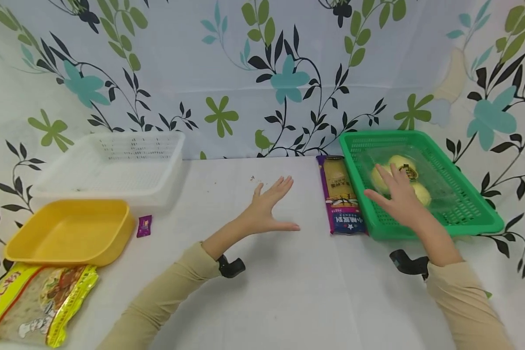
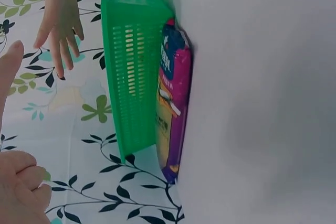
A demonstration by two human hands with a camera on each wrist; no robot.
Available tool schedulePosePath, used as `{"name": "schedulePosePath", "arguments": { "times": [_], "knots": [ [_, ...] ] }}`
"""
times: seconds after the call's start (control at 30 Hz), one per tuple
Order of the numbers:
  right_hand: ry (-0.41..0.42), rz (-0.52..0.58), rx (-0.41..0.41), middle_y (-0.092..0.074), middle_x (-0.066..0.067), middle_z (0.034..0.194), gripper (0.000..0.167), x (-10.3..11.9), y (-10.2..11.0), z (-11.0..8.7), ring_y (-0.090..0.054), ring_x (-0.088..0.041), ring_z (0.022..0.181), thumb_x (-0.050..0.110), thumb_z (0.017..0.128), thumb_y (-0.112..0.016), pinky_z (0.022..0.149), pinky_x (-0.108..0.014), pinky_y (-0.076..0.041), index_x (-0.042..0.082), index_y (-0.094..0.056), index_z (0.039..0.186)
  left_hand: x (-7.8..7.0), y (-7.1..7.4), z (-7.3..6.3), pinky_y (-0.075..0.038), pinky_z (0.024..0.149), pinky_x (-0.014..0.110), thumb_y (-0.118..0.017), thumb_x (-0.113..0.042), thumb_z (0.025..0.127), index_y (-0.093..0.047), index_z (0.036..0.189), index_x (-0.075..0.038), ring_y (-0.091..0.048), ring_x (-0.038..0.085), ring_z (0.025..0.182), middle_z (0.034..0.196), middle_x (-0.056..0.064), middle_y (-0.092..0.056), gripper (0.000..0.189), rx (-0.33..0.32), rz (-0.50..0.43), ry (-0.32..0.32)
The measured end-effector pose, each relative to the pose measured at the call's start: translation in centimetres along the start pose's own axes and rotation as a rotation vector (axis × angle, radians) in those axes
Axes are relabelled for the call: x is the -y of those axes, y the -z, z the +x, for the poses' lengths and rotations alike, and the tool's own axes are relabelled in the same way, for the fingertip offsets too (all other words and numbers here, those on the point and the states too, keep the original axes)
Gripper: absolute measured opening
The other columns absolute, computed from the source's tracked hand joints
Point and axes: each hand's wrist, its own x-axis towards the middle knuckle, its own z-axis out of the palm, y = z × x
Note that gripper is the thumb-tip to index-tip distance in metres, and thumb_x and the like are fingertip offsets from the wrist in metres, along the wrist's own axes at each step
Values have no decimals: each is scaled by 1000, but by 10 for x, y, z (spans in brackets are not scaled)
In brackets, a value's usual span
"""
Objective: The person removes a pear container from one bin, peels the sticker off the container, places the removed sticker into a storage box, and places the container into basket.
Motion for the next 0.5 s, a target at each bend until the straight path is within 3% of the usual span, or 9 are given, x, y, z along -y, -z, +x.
{"name": "schedulePosePath", "arguments": {
  "times": [0.2,0.37,0.5],
  "knots": [
    [-119,51,-24,7,-36,138,67,-21,23,-10,11,-45,126,32,96,-36,92,-64,4,-8,-3,139,-25,-20,24,-20,100,24,-74,-43,69,-24,141,-8,-17,5,128,144,3,-23,94,-87,-269,-42],
    [-199,76,-52,5,-36,138,67,-35,40,-13,7,-49,125,36,97,-28,92,-65,2,-7,1,139,-45,-38,43,-25,96,20,-74,-41,70,-29,140,-9,-23,5,126,141,0,-29,89,-105,-333,-36],
    [-277,98,-36,3,-38,136,68,-48,48,-10,3,-54,122,40,97,-23,90,-66,-2,-8,3,137,-61,-56,58,-26,95,18,-74,-41,70,-32,138,-10,-25,4,125,140,-1,-31,86,-96,-334,-21]
  ]
}}
